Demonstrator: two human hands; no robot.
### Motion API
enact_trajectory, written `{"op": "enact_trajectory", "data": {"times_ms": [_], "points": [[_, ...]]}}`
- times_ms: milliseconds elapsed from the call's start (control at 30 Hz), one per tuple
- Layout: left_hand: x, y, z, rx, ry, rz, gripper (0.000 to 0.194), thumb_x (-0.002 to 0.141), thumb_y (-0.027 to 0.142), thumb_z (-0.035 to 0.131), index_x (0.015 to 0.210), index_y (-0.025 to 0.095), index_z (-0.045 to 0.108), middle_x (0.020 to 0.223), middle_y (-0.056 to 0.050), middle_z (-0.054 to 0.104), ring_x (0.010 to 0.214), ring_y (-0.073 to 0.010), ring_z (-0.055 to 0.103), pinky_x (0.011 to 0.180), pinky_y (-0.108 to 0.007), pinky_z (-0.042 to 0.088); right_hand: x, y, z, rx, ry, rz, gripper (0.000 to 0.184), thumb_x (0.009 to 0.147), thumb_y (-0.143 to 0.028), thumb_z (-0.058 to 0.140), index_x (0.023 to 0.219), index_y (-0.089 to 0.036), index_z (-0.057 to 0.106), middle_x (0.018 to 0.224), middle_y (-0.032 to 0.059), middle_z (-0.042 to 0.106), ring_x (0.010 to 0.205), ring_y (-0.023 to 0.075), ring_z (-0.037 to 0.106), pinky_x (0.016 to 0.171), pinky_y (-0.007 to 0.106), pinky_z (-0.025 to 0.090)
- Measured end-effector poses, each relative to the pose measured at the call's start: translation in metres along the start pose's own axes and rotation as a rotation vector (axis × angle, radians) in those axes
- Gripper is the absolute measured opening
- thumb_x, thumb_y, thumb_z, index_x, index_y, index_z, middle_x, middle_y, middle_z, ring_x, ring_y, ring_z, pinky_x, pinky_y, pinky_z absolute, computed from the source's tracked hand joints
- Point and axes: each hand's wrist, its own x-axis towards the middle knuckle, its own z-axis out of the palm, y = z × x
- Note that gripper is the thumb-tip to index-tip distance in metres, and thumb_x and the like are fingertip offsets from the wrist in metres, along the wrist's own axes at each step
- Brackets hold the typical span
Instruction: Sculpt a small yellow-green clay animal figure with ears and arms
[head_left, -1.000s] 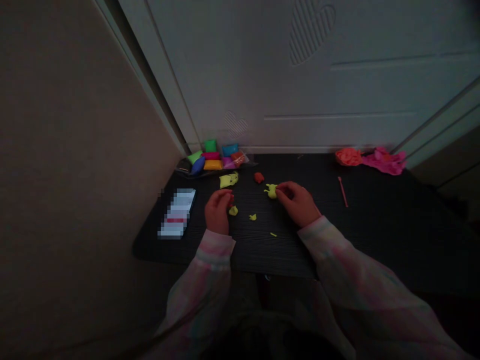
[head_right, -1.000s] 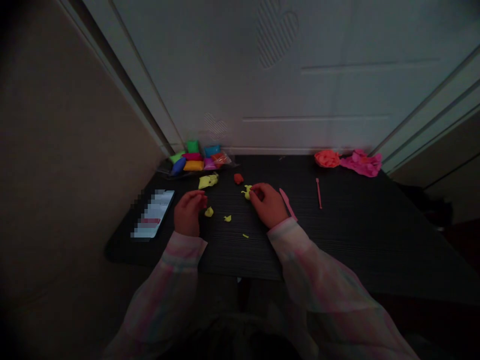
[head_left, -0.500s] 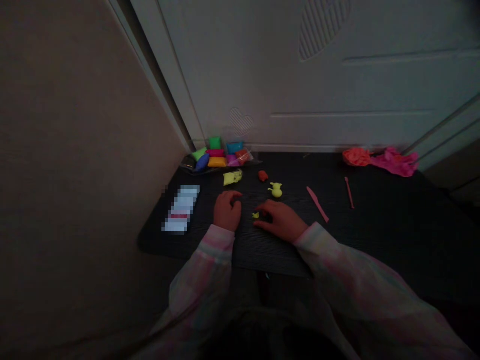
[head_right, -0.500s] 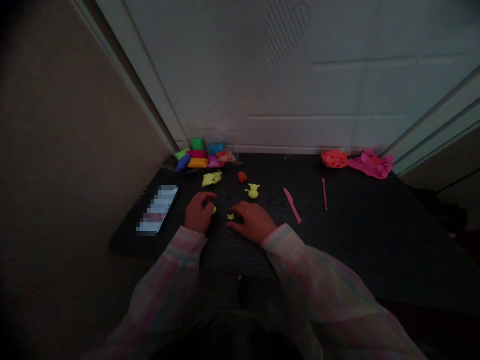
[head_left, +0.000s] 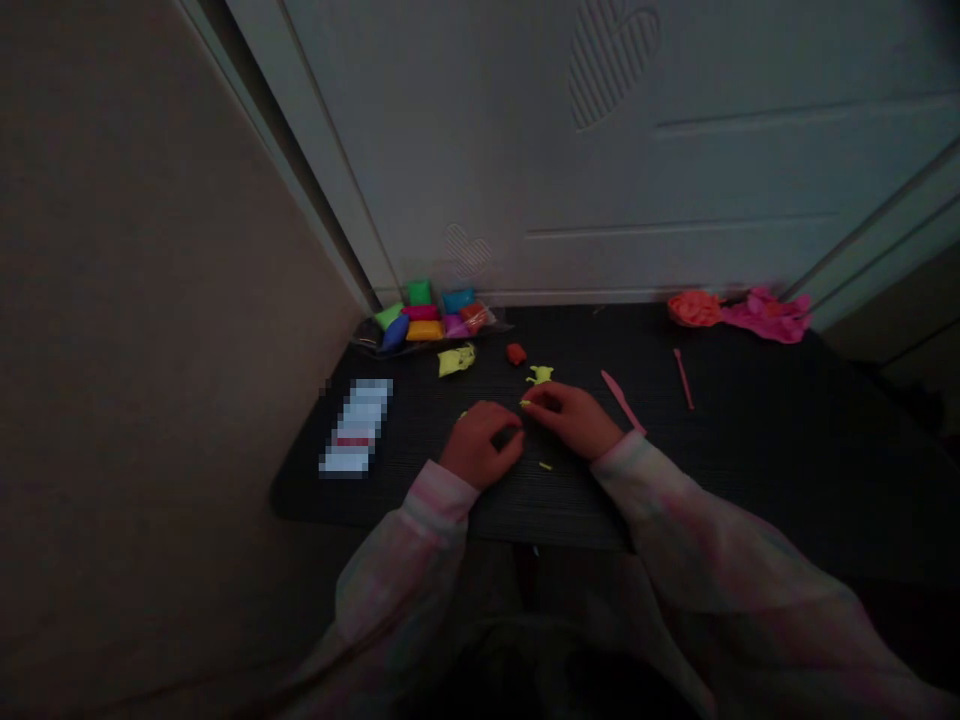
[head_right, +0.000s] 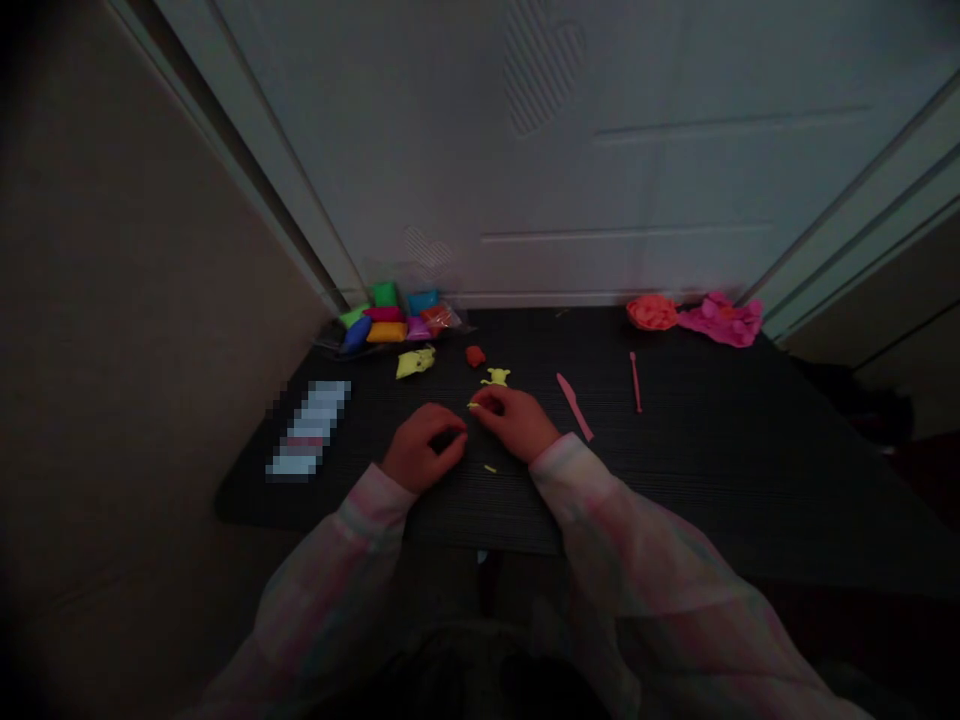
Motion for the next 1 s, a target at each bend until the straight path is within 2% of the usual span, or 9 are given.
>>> {"op": "enact_trajectory", "data": {"times_ms": [67,133,233,333,433,633,700,800,1000], "points": [[-0.002,0.005,0.005,-0.055,-0.168,0.087,0.012,0.071,0.023,0.051,0.075,0.017,0.061,0.074,-0.004,0.061,0.075,-0.0149,0.053,0.072,-0.029,0.044,0.000,0.002,0.000,-0.097,0.011,-0.036,0.015,0.074,-0.022,0.051,0.085,-0.015,0.059,0.078,0.0034,0.062,0.069,0.0131,0.056,0.066,0.027,0.043],[-0.002,0.007,0.009,-0.078,-0.286,0.131,0.014,0.071,0.026,0.053,0.077,0.018,0.063,0.076,-0.004,0.062,0.076,-0.0156,0.053,0.074,-0.030,0.043,0.000,0.004,0.003,-0.175,0.002,-0.081,0.017,0.075,-0.019,0.048,0.088,-0.016,0.059,0.083,0.0040,0.063,0.073,0.0135,0.057,0.069,0.028,0.043],[-0.001,0.007,0.012,-0.088,-0.353,0.108,0.014,0.071,0.025,0.054,0.076,0.019,0.065,0.075,-0.004,0.062,0.080,-0.0164,0.052,0.076,-0.032,0.042,-0.001,0.005,0.005,-0.230,-0.003,-0.136,0.018,0.076,-0.016,0.048,0.089,-0.017,0.060,0.088,0.0048,0.063,0.078,0.0139,0.057,0.073,0.028,0.043],[0.001,0.006,0.011,-0.131,-0.362,0.060,0.011,0.071,0.023,0.055,0.070,0.020,0.066,0.073,-0.004,0.062,0.081,-0.0161,0.052,0.077,-0.031,0.042,0.000,0.006,0.006,-0.262,0.002,-0.202,0.016,0.076,-0.018,0.049,0.087,-0.016,0.061,0.086,0.0053,0.063,0.080,0.0143,0.057,0.075,0.028,0.043],[0.002,0.007,0.007,-0.255,-0.335,-0.030,0.009,0.070,0.023,0.056,0.069,0.020,0.065,0.074,-0.003,0.063,0.080,-0.0149,0.054,0.078,-0.030,0.041,0.000,0.006,0.005,-0.275,-0.008,-0.232,0.015,0.076,-0.017,0.049,0.086,-0.016,0.060,0.085,0.0056,0.062,0.079,0.0143,0.056,0.074,0.028,0.043],[0.002,0.005,0.001,-0.653,-0.128,-0.456,0.018,0.062,0.025,0.063,0.077,0.016,0.062,0.070,-0.001,0.059,0.063,-0.0108,0.054,0.060,-0.024,0.043,-0.001,0.005,0.006,-0.276,-0.042,-0.195,0.018,0.072,-0.013,0.051,0.089,-0.015,0.058,0.086,0.0050,0.061,0.076,0.0135,0.055,0.071,0.026,0.042],[0.002,0.004,0.001,-0.785,-0.058,-0.508,0.025,0.058,0.023,0.065,0.082,0.016,0.061,0.070,0.000,0.059,0.063,-0.0100,0.054,0.061,-0.023,0.044,-0.002,0.004,0.006,-0.286,-0.051,-0.185,0.017,0.072,-0.014,0.051,0.087,-0.015,0.058,0.082,0.0039,0.061,0.073,0.0133,0.054,0.067,0.026,0.041],[0.003,0.003,0.002,-0.868,-0.007,-0.541,0.029,0.055,0.021,0.068,0.083,0.016,0.060,0.072,-0.001,0.061,0.065,-0.0100,0.056,0.065,-0.024,0.045,-0.002,0.002,0.006,-0.306,-0.063,-0.178,0.015,0.072,-0.015,0.051,0.086,-0.016,0.058,0.079,0.0032,0.060,0.071,0.0132,0.054,0.065,0.025,0.040],[0.006,0.005,-0.002,-0.845,0.005,-0.582,0.020,0.067,0.026,0.058,0.084,0.017,0.061,0.070,-0.002,0.066,0.070,-0.0122,0.060,0.071,-0.026,0.044,-0.003,0.001,0.006,-0.357,-0.054,-0.204,0.013,0.074,-0.018,0.051,0.085,-0.016,0.058,0.078,0.0041,0.060,0.071,0.0141,0.053,0.065,0.026,0.040]]}}
